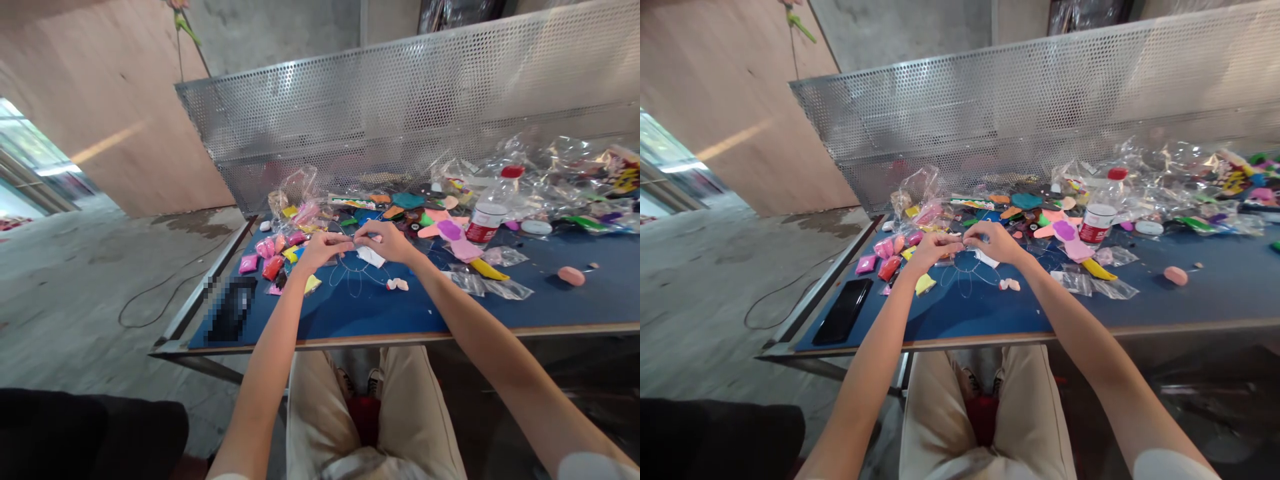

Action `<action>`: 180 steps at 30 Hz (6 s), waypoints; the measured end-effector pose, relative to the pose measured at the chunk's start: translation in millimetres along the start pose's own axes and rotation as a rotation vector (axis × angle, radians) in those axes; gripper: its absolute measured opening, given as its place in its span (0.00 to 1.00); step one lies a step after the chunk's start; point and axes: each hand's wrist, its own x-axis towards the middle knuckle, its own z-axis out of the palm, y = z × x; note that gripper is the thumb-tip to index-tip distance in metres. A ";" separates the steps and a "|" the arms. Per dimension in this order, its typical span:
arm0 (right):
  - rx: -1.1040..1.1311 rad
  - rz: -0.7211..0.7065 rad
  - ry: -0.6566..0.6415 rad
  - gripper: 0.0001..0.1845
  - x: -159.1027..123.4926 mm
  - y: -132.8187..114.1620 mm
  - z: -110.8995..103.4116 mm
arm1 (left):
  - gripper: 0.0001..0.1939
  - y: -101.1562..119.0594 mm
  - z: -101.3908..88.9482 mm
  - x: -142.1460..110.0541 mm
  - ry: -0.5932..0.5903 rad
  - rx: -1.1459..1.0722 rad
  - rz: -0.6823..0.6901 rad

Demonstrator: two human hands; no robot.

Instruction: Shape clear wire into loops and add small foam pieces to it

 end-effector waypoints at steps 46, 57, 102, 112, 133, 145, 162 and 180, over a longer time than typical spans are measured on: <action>-0.084 0.036 0.318 0.08 -1.7 31.1 12.7 | 0.40 -1.1 15.6 -6.1 -0.301 -0.058 0.103; 0.424 0.271 0.008 0.18 -0.8 20.4 11.5 | 0.43 -0.1 0.3 -7.4 -0.140 -0.065 0.112; 0.409 0.454 0.157 0.16 4.2 3.3 11.4 | 0.21 -16.5 6.5 8.4 0.177 -0.149 0.021; 0.601 0.580 0.040 0.14 3.5 9.8 7.6 | 0.15 -6.5 1.4 4.0 0.102 -0.098 0.017; 0.040 0.021 0.258 0.08 1.7 12.2 14.2 | 0.18 4.5 3.5 -3.5 -0.028 -0.111 -0.118; -0.279 -0.103 0.210 0.13 -3.7 3.7 -4.2 | 0.15 0.4 6.3 -2.4 -0.143 -0.072 -0.095; -0.361 -0.017 0.388 0.14 -2.1 13.3 16.6 | 0.20 1.7 14.6 -2.0 -0.111 0.011 0.004; -0.255 0.123 0.488 0.13 3.9 9.2 19.8 | 0.18 1.0 22.3 0.4 -0.048 0.040 0.069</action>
